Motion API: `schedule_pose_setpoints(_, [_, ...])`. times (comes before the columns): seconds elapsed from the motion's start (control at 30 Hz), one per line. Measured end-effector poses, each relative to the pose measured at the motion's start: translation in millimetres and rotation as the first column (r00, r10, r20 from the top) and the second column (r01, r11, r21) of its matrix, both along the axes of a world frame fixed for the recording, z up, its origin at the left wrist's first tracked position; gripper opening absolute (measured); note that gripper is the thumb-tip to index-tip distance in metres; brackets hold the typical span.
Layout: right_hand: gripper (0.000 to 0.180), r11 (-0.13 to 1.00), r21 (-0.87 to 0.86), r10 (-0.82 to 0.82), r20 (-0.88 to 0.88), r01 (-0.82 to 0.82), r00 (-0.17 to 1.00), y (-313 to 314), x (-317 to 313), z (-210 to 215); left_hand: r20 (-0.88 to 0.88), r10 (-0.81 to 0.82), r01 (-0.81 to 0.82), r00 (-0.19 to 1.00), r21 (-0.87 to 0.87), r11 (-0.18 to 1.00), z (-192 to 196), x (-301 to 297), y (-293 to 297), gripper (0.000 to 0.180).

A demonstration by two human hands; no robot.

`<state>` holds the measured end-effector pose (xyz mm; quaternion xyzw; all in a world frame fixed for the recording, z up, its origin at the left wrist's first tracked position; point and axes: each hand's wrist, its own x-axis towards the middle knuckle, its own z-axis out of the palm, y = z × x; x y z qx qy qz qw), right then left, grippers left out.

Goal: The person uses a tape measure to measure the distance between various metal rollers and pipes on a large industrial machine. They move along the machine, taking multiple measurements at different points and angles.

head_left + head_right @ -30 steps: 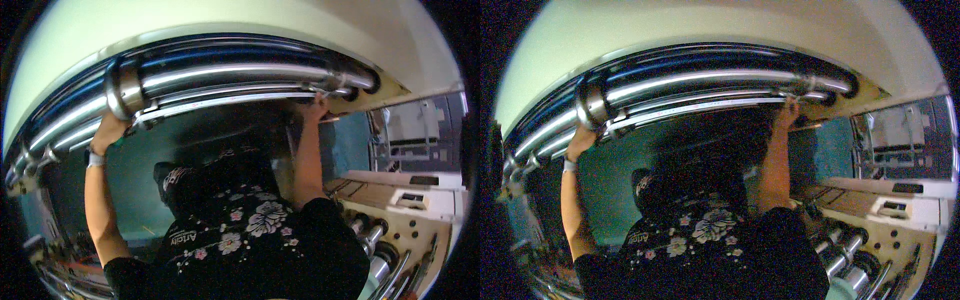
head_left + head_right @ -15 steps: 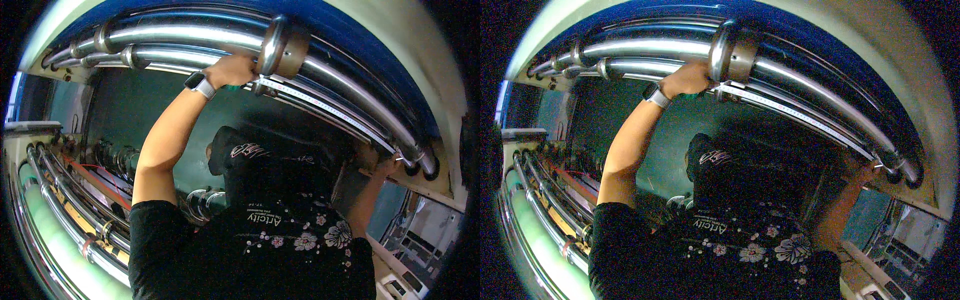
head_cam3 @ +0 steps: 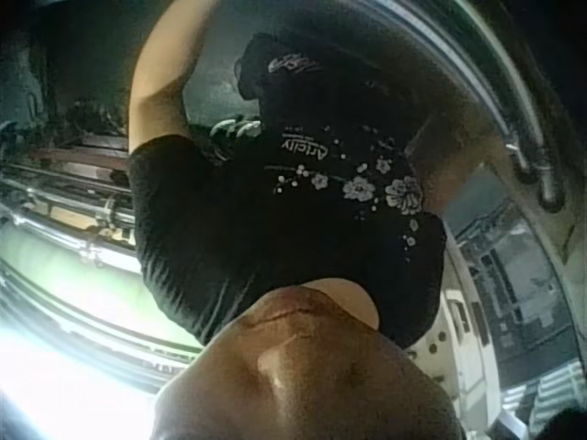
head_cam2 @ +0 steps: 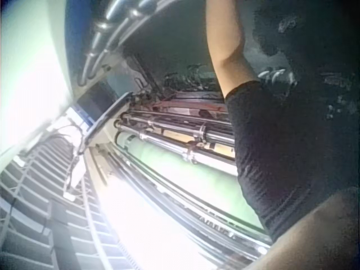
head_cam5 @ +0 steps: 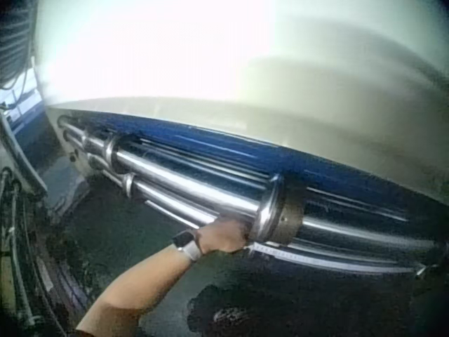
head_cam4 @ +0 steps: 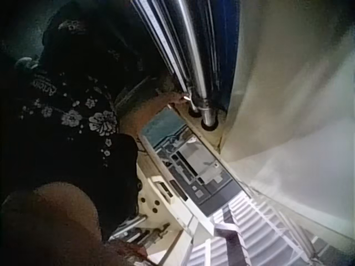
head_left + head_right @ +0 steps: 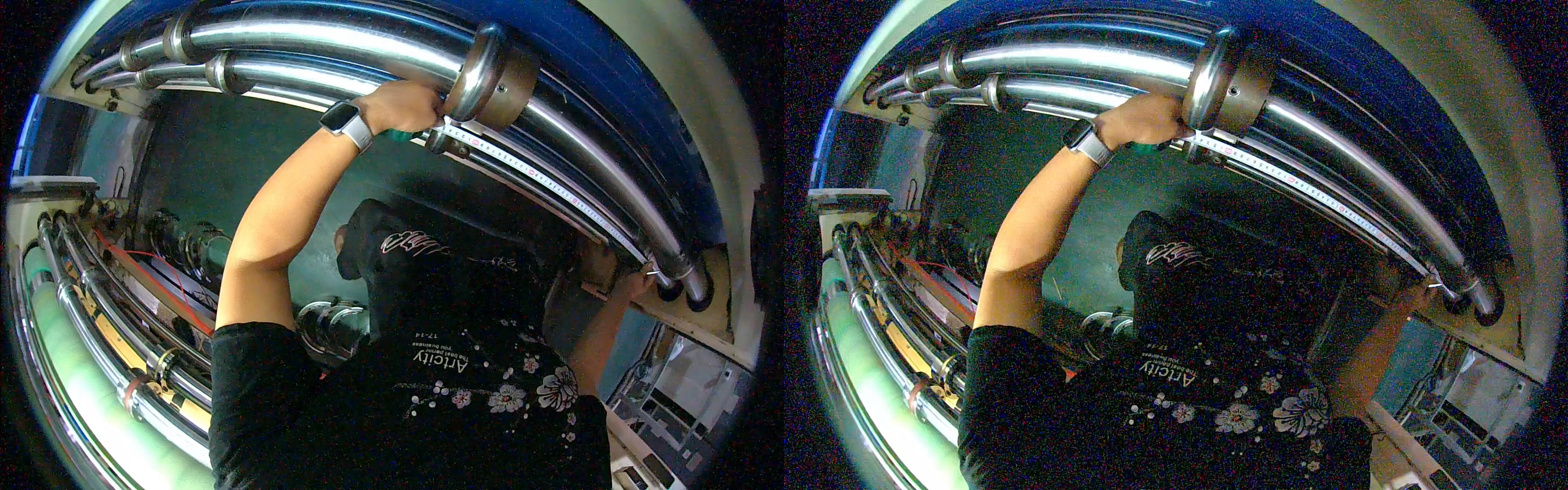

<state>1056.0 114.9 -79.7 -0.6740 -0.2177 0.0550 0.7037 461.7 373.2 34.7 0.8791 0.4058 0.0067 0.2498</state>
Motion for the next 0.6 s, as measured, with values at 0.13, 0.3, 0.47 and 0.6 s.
schedule_pose_setpoints(0.13, [0.054, 1.000, 0.020, 0.021, -0.027, -0.021, 0.999, -9, 16, -5, 0.007, -0.025, 0.025, 1.000, -0.002, 1.000, -4, 3, 4, 0.031])
schedule_pose_setpoints(0.3, [0.052, 1.000, -0.023, 0.000, 0.005, 0.000, 1.000, -3, 3, -3, -0.004, -0.002, 0.002, 1.000, -0.016, 1.000, 0, 2, 0, 0.031])
schedule_pose_setpoints(0.47, [0.050, 0.999, -0.012, 0.033, -0.014, -0.033, 0.999, -3, 5, -5, -0.024, 0.010, -0.010, 1.000, -0.007, 1.000, -1, 2, 2, 0.029])
schedule_pose_setpoints(0.6, [0.048, 0.996, 0.027, 0.086, -0.037, -0.085, 0.996, -14, 17, -6, 0.047, 0.037, -0.037, 0.998, 0.006, 0.999, -16, 9, 8, 0.028])
